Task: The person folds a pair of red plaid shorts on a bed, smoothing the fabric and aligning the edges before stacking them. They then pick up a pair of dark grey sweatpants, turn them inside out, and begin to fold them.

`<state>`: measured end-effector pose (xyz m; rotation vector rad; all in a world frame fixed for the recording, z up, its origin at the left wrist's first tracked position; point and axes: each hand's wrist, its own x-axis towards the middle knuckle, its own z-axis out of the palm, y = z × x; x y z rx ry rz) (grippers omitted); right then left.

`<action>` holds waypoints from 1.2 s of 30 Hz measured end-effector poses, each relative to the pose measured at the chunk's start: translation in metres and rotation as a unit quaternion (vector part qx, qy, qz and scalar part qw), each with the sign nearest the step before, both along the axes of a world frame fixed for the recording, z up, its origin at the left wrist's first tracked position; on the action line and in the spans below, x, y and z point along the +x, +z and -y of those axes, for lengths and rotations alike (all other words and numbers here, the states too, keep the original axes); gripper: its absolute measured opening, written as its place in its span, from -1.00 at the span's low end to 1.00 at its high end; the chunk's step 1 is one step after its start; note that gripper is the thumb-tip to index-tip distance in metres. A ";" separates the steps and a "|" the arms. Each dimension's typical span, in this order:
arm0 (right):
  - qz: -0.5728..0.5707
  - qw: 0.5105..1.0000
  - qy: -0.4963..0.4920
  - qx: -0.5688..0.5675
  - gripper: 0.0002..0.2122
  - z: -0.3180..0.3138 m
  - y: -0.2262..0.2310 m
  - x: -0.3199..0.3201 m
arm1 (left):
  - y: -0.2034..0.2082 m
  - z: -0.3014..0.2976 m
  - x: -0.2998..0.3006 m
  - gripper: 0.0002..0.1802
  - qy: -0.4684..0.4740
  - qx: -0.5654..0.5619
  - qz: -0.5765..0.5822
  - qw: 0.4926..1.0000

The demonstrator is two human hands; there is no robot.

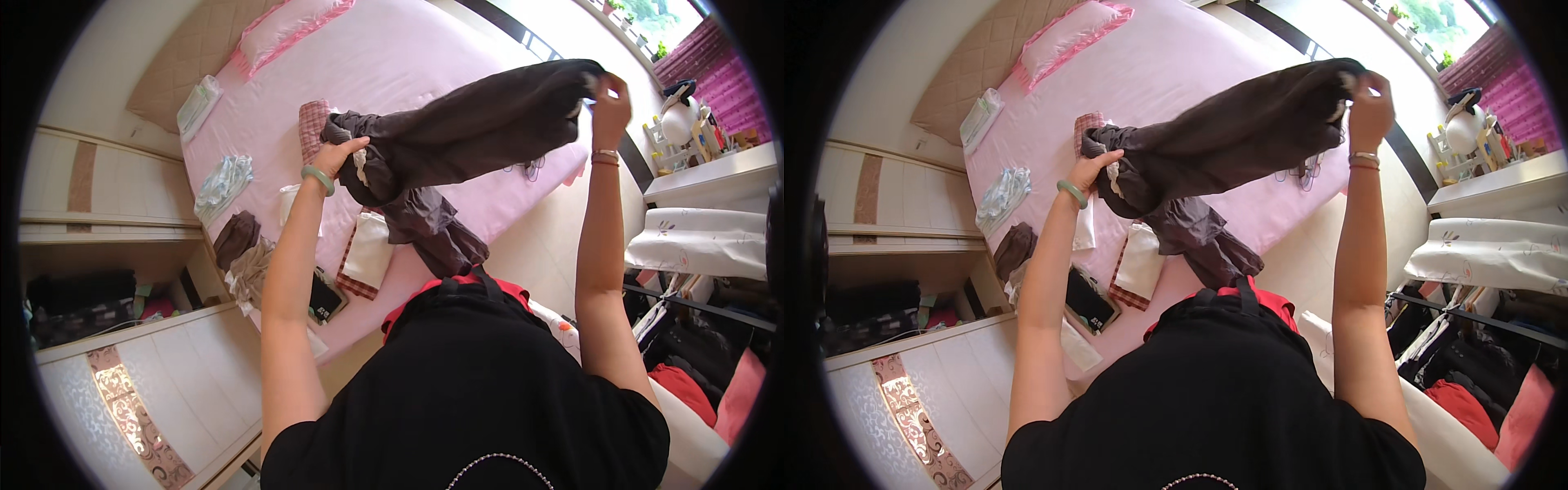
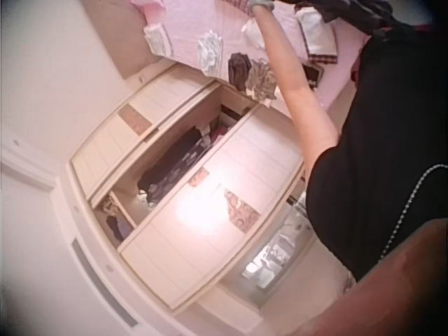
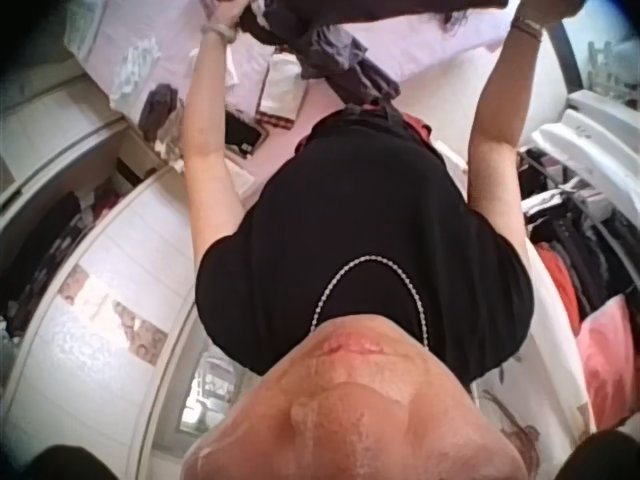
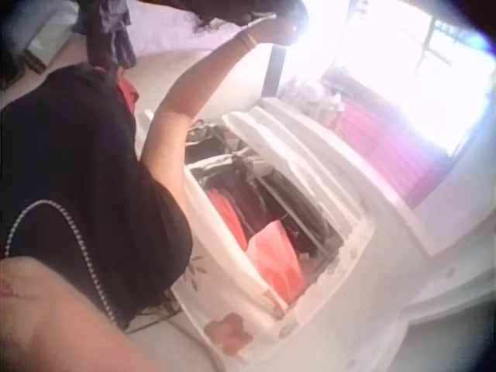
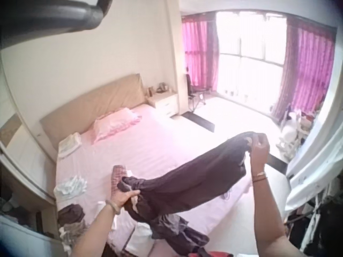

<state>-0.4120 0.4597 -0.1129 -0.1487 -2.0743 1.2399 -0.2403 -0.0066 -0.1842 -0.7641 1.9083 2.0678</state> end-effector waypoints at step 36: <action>0.026 0.630 0.386 -0.673 -0.66 0.168 0.053 0.089 | 0.132 -0.121 -0.063 -0.62 0.057 -0.135 -0.324 0.934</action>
